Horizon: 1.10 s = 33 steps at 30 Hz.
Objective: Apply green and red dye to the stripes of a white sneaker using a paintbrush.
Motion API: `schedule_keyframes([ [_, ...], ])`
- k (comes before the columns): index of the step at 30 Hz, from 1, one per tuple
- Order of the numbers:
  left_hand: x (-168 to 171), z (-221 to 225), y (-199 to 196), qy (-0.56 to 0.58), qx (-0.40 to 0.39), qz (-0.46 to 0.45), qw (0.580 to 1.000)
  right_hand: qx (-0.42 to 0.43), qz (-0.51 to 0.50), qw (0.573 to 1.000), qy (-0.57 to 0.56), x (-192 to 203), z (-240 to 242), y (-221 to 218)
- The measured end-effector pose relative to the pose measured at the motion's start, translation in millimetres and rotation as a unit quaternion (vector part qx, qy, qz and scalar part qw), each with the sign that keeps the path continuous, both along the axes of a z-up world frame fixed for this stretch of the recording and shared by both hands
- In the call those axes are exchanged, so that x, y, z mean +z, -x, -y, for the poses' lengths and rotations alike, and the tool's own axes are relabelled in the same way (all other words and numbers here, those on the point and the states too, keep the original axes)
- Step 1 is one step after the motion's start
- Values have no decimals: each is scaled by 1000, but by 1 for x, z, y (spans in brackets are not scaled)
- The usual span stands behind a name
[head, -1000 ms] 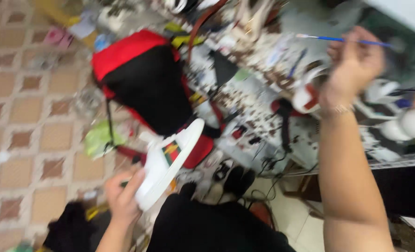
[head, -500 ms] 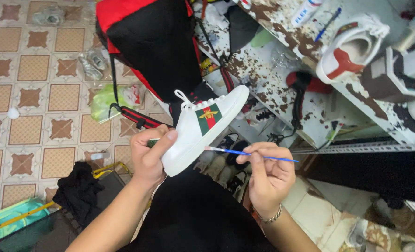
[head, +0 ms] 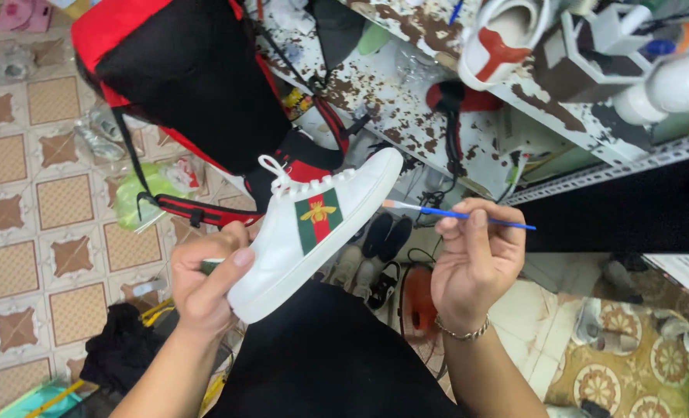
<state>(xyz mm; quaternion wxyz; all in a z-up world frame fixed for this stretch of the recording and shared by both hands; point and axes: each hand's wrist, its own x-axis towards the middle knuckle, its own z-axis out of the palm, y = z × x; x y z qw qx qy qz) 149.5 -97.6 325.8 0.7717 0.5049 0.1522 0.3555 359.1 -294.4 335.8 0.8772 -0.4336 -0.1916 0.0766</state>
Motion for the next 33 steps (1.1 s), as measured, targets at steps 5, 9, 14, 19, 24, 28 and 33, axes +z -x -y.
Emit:
schedule_keyframes([
  [5,6,-3,5,-20,-40,35,998,-11,-35,999,-1,-3,2,-13],
  [9,3,-4,7,-13,-59,60,996,-48,-78,996,-13,-5,5,-18],
  [14,3,-5,4,-19,-56,64,996,-35,13,997,-65,-6,10,11],
  [19,-1,-7,3,-31,-56,50,997,-5,66,997,-50,-6,15,15],
  [24,1,-6,-1,-38,-61,40,997,-99,16,995,-13,-4,15,-2],
  [28,4,-4,-6,-57,-58,27,996,-24,167,985,-22,-1,23,16],
  [33,8,1,-12,-61,-61,31,996,-48,197,979,8,-5,27,12],
])
